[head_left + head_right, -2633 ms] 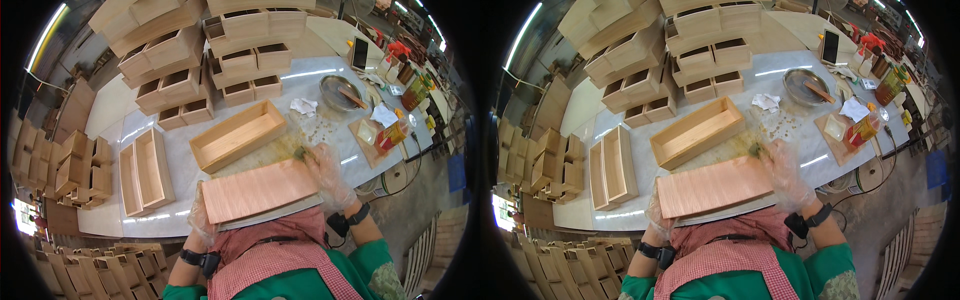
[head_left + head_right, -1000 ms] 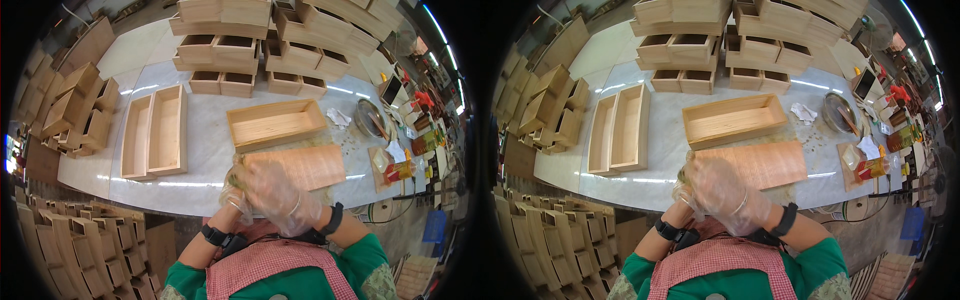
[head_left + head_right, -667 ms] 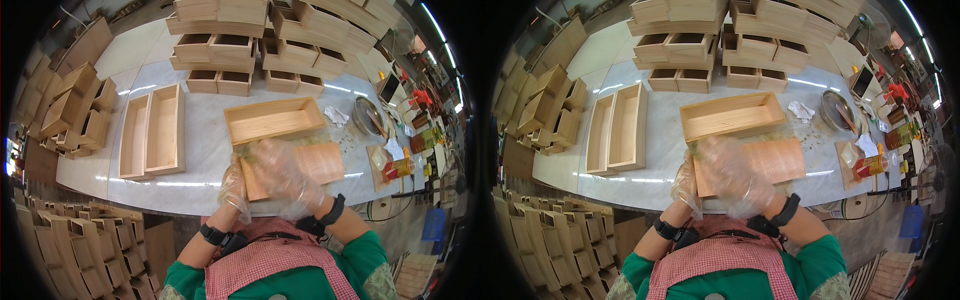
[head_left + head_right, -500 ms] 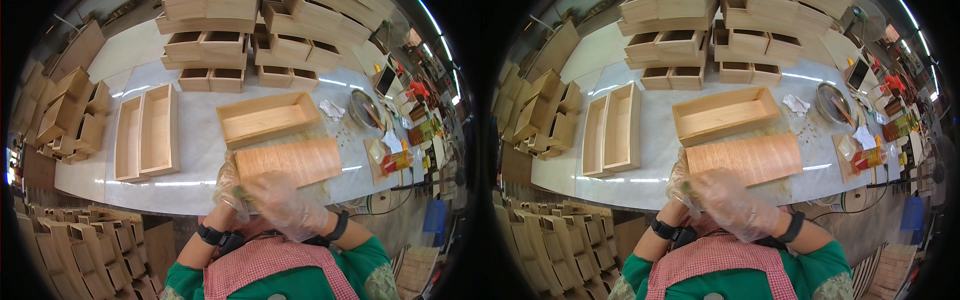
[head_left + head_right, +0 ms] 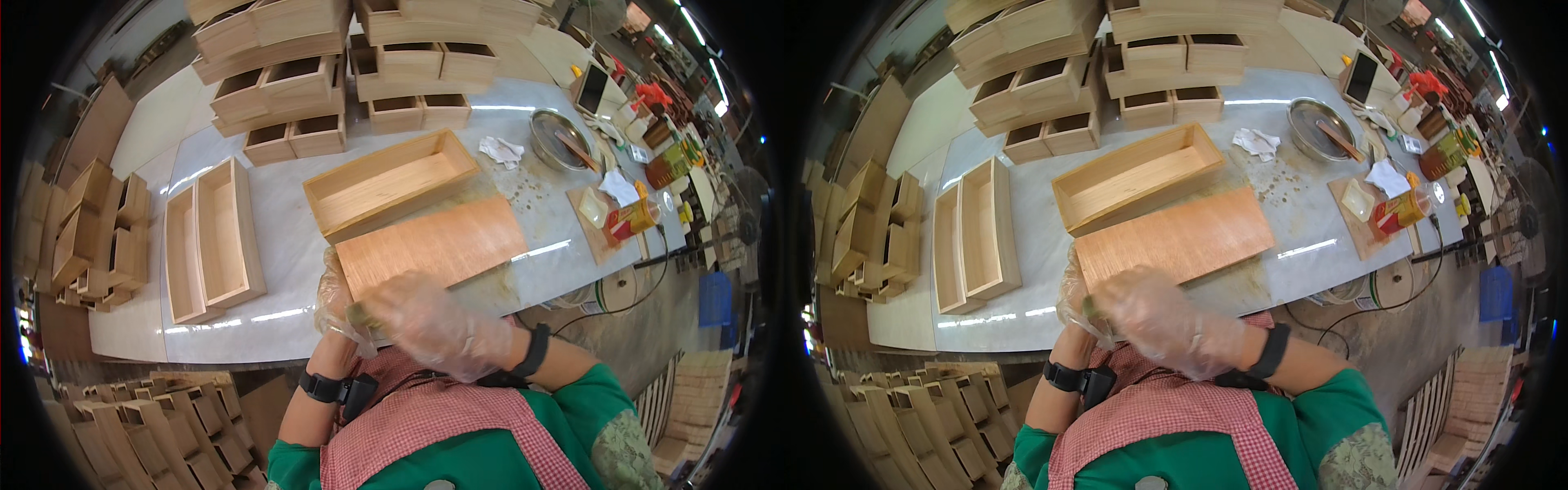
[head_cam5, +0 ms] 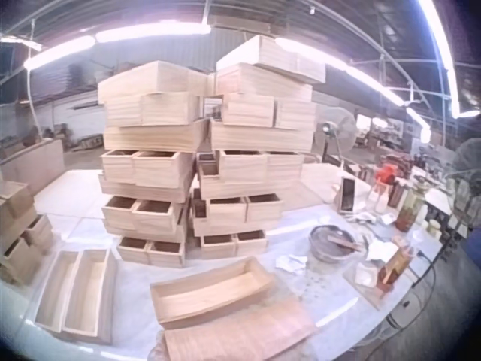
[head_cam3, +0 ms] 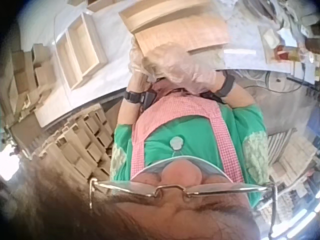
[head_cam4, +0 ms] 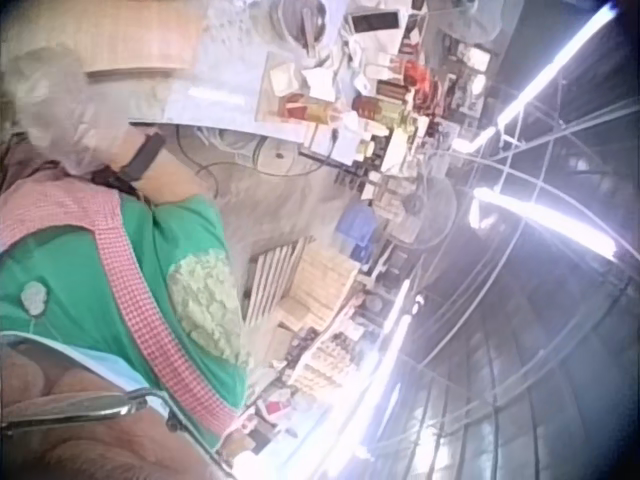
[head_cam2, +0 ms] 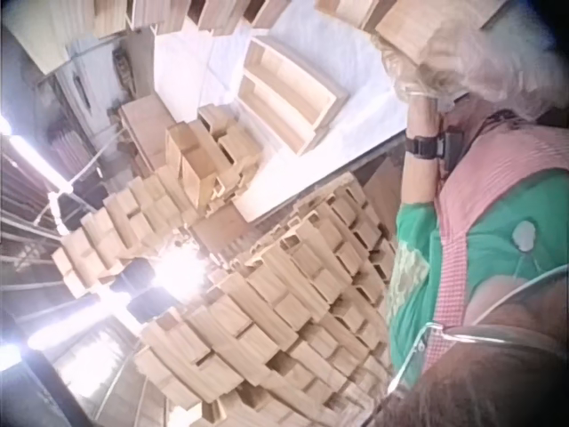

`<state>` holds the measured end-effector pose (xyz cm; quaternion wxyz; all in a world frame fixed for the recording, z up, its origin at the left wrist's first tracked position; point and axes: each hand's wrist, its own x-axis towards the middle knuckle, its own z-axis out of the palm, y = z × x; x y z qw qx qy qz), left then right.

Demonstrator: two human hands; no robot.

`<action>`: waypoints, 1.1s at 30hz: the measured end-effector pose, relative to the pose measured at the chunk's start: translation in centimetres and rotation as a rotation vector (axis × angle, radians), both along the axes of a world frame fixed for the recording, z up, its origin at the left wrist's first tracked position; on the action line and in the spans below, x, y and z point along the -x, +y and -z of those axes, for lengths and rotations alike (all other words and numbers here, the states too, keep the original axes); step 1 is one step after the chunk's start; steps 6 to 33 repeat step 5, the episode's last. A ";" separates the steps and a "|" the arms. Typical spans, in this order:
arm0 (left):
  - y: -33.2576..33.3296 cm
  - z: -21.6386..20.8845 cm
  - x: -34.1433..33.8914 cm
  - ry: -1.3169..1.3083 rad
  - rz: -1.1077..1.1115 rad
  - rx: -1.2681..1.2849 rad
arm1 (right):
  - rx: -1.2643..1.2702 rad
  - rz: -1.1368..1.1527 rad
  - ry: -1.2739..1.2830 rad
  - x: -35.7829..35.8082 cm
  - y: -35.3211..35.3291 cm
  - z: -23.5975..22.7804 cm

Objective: Applying a liquid finish or oil to wooden boxes using a sponge.

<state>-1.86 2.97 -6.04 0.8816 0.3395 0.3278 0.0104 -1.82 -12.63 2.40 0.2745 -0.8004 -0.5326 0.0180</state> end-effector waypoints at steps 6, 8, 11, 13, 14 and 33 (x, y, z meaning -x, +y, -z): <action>0.7 -0.7 0.7 -0.027 -0.031 -0.018 | -0.203 0.519 -0.092 -3.7 -11.5 2.3; 0.7 -0.7 0.7 -0.027 -0.031 -0.018 | -0.203 0.519 -0.092 -3.7 -11.5 2.3; 0.7 -0.7 0.7 -0.027 -0.031 -0.018 | -0.203 0.519 -0.092 -3.7 -11.5 2.3; 0.7 -0.7 0.7 -0.027 -0.031 -0.018 | -0.203 0.519 -0.092 -3.7 -11.5 2.3; 0.7 -0.7 0.7 -0.027 -0.031 -0.018 | -0.203 0.519 -0.092 -3.7 -11.5 2.3; 0.7 -0.7 0.7 -0.027 -0.031 -0.018 | -0.203 0.519 -0.092 -3.7 -11.5 2.3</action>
